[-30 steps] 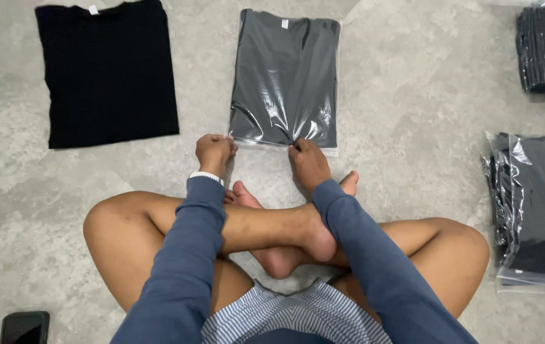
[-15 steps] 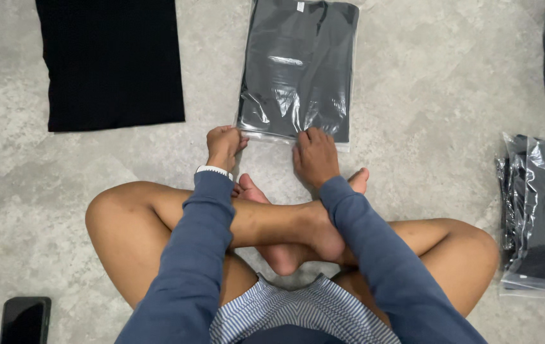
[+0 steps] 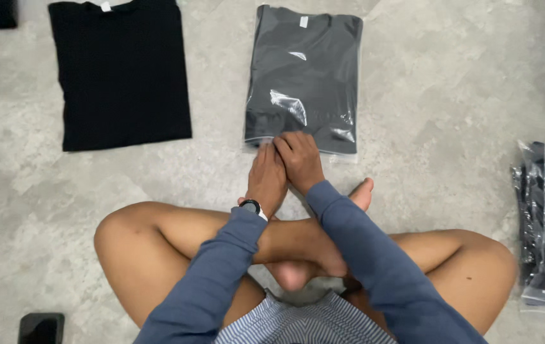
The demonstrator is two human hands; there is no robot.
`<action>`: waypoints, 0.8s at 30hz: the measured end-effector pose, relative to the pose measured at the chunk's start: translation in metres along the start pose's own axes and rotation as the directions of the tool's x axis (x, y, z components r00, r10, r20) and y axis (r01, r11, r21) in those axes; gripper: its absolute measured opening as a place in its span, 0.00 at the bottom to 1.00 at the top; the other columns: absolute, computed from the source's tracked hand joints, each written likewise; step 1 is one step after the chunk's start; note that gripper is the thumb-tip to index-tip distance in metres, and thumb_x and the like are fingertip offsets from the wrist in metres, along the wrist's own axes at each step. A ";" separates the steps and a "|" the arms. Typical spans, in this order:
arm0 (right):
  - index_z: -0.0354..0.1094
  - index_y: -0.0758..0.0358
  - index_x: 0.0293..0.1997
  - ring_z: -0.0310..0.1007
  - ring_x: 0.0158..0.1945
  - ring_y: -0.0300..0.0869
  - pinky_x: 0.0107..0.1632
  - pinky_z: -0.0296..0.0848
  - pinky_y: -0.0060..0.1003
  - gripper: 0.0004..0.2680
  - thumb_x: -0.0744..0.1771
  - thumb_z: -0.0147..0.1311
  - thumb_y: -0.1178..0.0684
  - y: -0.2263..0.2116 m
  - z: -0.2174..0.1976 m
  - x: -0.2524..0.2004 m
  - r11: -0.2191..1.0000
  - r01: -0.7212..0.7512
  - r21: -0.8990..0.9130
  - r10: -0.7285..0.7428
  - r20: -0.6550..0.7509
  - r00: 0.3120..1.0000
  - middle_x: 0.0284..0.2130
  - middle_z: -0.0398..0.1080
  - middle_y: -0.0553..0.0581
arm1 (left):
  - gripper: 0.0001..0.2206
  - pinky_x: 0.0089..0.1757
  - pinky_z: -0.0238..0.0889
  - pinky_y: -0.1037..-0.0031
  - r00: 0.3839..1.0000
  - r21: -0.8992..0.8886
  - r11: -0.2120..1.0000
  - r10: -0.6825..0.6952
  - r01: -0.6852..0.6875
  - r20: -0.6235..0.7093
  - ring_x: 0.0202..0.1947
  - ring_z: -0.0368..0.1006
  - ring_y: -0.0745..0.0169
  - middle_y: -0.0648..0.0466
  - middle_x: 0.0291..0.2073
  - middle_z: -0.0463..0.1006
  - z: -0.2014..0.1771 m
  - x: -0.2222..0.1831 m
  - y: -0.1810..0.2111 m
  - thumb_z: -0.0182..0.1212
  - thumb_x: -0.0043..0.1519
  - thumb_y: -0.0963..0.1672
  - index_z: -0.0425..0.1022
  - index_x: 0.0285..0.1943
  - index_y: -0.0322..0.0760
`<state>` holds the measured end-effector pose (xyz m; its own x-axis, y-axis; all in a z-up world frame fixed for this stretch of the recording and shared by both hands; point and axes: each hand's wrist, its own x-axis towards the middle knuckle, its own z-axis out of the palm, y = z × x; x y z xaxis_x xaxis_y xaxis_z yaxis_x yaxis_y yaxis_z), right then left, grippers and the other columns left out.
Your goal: The person places folded black shirts into clear plastic bags and seals them by hand.
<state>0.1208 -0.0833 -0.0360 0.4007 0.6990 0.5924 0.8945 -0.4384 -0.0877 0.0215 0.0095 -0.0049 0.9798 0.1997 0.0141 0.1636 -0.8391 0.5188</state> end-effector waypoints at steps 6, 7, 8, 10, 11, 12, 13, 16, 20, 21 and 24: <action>0.72 0.59 0.40 0.69 0.34 0.48 0.37 0.67 0.40 0.02 0.67 0.54 0.58 0.006 -0.009 0.000 0.989 -0.082 0.124 0.088 -0.045 0.995 0.31 0.65 0.53 | 0.27 0.71 0.24 0.61 0.962 0.456 0.885 -0.033 -0.098 0.271 0.78 0.29 0.44 0.44 0.79 0.39 0.014 0.019 0.002 0.46 0.69 0.47 0.52 0.78 0.33; 0.72 0.59 0.40 0.69 0.34 0.49 0.37 0.67 0.41 0.02 0.67 0.53 0.58 0.005 -0.007 0.001 0.991 -0.052 0.127 0.061 -0.075 0.995 0.31 0.65 0.54 | 0.31 0.72 0.22 0.59 0.965 0.456 0.886 -0.041 -0.084 0.259 0.78 0.30 0.44 0.44 0.79 0.36 0.022 0.025 -0.002 0.45 0.69 0.50 0.45 0.79 0.34; 0.72 0.59 0.40 0.69 0.35 0.50 0.37 0.66 0.42 0.03 0.68 0.53 0.58 0.005 -0.005 0.001 0.991 -0.021 0.129 0.035 -0.105 0.994 0.31 0.64 0.55 | 0.35 0.72 0.20 0.57 0.968 0.455 0.888 -0.049 -0.071 0.247 0.78 0.31 0.44 0.44 0.79 0.34 0.031 0.031 -0.007 0.44 0.68 0.52 0.37 0.81 0.36; 0.72 0.59 0.40 0.68 0.35 0.50 0.37 0.65 0.42 0.03 0.68 0.53 0.57 -0.001 -0.011 0.009 0.987 -0.031 0.156 0.050 -0.114 0.992 0.31 0.65 0.55 | 0.37 0.71 0.19 0.56 0.971 0.461 0.885 -0.044 -0.071 0.234 0.78 0.28 0.44 0.43 0.79 0.32 0.040 0.038 -0.010 0.45 0.68 0.54 0.34 0.81 0.37; 0.73 0.60 0.39 0.68 0.34 0.50 0.36 0.64 0.42 0.03 0.68 0.53 0.57 -0.004 -0.013 0.011 0.982 -0.041 0.187 0.064 -0.117 0.991 0.31 0.65 0.55 | 0.39 0.71 0.18 0.55 0.974 0.465 0.883 -0.045 -0.066 0.224 0.78 0.25 0.43 0.43 0.79 0.30 0.045 0.039 -0.012 0.46 0.67 0.55 0.32 0.81 0.37; 0.73 0.60 0.39 0.68 0.34 0.50 0.36 0.64 0.42 0.03 0.68 0.53 0.57 -0.005 -0.015 0.012 0.981 -0.047 0.187 0.069 -0.116 0.991 0.31 0.65 0.55 | 0.39 0.71 0.18 0.55 0.973 0.465 0.882 -0.043 -0.070 0.228 0.78 0.25 0.43 0.43 0.79 0.30 0.040 0.042 -0.009 0.46 0.67 0.55 0.32 0.81 0.37; 0.73 0.58 0.40 0.68 0.34 0.48 0.37 0.64 0.41 0.03 0.67 0.53 0.56 -0.007 -0.016 0.013 0.985 -0.045 0.166 0.064 -0.113 0.992 0.31 0.65 0.53 | 0.40 0.70 0.19 0.53 0.978 0.535 0.838 -0.014 -0.102 0.209 0.78 0.25 0.39 0.38 0.78 0.30 0.036 0.045 -0.006 0.47 0.67 0.55 0.31 0.81 0.36; 0.73 0.54 0.41 0.68 0.34 0.45 0.38 0.63 0.40 0.03 0.68 0.53 0.54 -0.008 -0.016 0.013 0.990 -0.049 0.133 0.068 -0.142 0.988 0.32 0.65 0.51 | 0.37 0.71 0.25 0.54 0.989 0.604 0.787 0.048 -0.123 0.138 0.78 0.29 0.38 0.34 0.78 0.33 0.021 0.056 0.012 0.47 0.69 0.51 0.31 0.81 0.34; 0.73 0.58 0.38 0.69 0.34 0.46 0.39 0.62 0.40 0.03 0.68 0.54 0.55 -0.013 -0.044 0.036 0.980 -0.113 0.162 0.145 -0.205 0.968 0.33 0.67 0.52 | 0.32 0.71 0.29 0.55 0.995 0.391 0.921 0.041 -0.003 -0.089 0.78 0.34 0.41 0.38 0.78 0.37 0.060 0.093 0.017 0.35 0.71 0.55 0.40 0.80 0.37; 0.73 0.58 0.38 0.69 0.34 0.46 0.39 0.62 0.40 0.03 0.68 0.54 0.55 -0.012 -0.044 0.035 0.981 -0.113 0.156 0.143 -0.201 0.969 0.33 0.67 0.52 | 0.32 0.71 0.29 0.55 0.995 0.384 0.923 0.043 -0.006 -0.089 0.78 0.34 0.41 0.38 0.78 0.37 0.063 0.105 0.019 0.35 0.71 0.55 0.40 0.80 0.37; 0.73 0.58 0.39 0.69 0.34 0.46 0.39 0.61 0.40 0.03 0.69 0.52 0.57 -0.007 -0.045 0.034 0.962 -0.162 0.219 0.197 -0.150 0.969 0.30 0.66 0.50 | 0.33 0.70 0.39 0.51 0.957 0.140 0.990 0.023 0.019 -0.291 0.75 0.46 0.37 0.35 0.76 0.46 0.071 0.145 0.021 0.46 0.68 0.55 0.49 0.78 0.34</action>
